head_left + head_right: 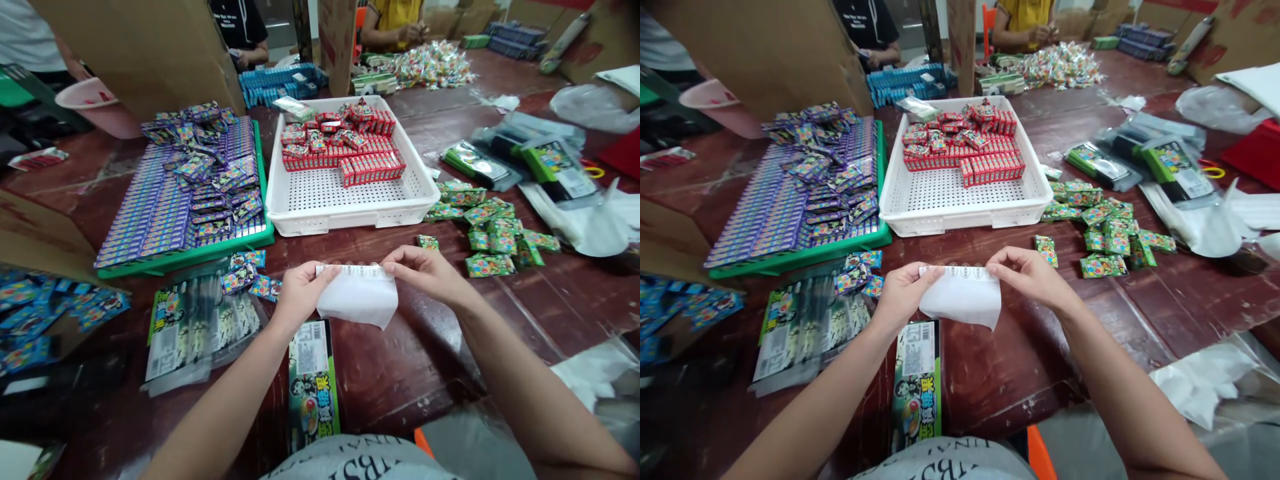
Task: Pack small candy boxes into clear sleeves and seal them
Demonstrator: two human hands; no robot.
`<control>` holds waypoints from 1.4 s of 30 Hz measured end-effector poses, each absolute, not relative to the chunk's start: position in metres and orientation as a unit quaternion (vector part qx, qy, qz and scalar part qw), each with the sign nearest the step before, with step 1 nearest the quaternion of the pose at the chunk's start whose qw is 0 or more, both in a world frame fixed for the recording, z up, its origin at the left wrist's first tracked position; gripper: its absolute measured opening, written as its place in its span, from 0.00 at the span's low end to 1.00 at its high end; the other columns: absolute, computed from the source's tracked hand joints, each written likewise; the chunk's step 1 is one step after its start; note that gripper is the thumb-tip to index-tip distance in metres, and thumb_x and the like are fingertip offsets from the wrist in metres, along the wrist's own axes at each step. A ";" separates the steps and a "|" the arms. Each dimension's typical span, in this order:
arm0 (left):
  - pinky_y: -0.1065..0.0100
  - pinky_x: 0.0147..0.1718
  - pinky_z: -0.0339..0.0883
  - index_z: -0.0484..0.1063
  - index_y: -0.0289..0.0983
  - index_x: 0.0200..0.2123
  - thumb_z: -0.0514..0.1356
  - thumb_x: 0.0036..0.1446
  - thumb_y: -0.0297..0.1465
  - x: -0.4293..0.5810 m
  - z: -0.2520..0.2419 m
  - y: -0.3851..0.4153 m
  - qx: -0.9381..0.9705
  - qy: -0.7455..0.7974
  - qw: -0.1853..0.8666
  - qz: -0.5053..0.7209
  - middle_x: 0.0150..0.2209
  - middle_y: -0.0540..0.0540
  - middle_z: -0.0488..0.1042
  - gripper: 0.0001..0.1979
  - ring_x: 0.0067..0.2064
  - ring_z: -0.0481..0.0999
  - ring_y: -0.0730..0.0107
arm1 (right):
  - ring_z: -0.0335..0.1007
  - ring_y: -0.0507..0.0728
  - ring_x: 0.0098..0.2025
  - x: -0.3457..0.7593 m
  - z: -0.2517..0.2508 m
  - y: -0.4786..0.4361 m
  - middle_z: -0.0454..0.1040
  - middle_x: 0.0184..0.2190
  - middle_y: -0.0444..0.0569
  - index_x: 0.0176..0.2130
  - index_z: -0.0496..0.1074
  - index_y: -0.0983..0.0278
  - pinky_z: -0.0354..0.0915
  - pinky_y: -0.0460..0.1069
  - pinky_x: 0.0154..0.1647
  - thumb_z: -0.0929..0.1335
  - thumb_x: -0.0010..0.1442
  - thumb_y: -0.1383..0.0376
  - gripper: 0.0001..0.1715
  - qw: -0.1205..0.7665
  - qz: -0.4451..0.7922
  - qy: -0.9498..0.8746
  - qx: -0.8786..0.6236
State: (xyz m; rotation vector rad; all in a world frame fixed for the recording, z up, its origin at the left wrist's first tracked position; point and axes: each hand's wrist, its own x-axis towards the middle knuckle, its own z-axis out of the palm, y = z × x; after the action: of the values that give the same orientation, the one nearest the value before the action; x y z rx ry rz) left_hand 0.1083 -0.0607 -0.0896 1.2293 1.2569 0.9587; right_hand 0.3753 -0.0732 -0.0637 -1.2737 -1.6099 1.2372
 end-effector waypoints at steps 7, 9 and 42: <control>0.74 0.23 0.57 0.75 0.34 0.28 0.69 0.52 0.50 0.114 -0.097 -0.051 0.530 0.523 0.546 0.384 0.26 0.50 0.73 0.23 0.26 0.66 0.75 | 0.76 0.57 0.44 0.375 -0.069 -0.062 0.80 0.44 0.49 0.48 0.77 0.59 0.70 0.52 0.47 0.74 0.61 0.55 0.17 0.441 0.408 -0.621 -0.503; 0.73 0.24 0.57 0.75 0.34 0.28 0.69 0.53 0.50 0.122 -0.100 -0.046 0.539 0.515 0.543 0.386 0.26 0.50 0.73 0.22 0.26 0.66 0.74 | 0.76 0.56 0.40 0.371 -0.070 -0.059 0.80 0.41 0.48 0.56 0.73 0.59 0.71 0.52 0.43 0.74 0.61 0.55 0.26 0.423 0.439 -0.623 -0.490; 0.62 0.42 0.73 0.80 0.39 0.43 0.65 0.60 0.35 0.011 -0.091 -0.158 0.587 0.506 0.550 0.311 0.41 0.45 0.82 0.09 0.40 0.80 0.65 | 0.76 0.57 0.40 0.238 -0.057 -0.123 0.78 0.36 0.45 0.69 0.53 0.58 0.72 0.57 0.45 0.73 0.61 0.58 0.45 0.288 0.623 -0.586 -0.431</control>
State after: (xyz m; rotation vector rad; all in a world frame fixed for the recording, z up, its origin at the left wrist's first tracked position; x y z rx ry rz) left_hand 0.0109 -0.1585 -0.0907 1.3896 1.1972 0.7366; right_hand 0.2379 -0.1230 -0.0571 -1.1521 -1.5651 1.6635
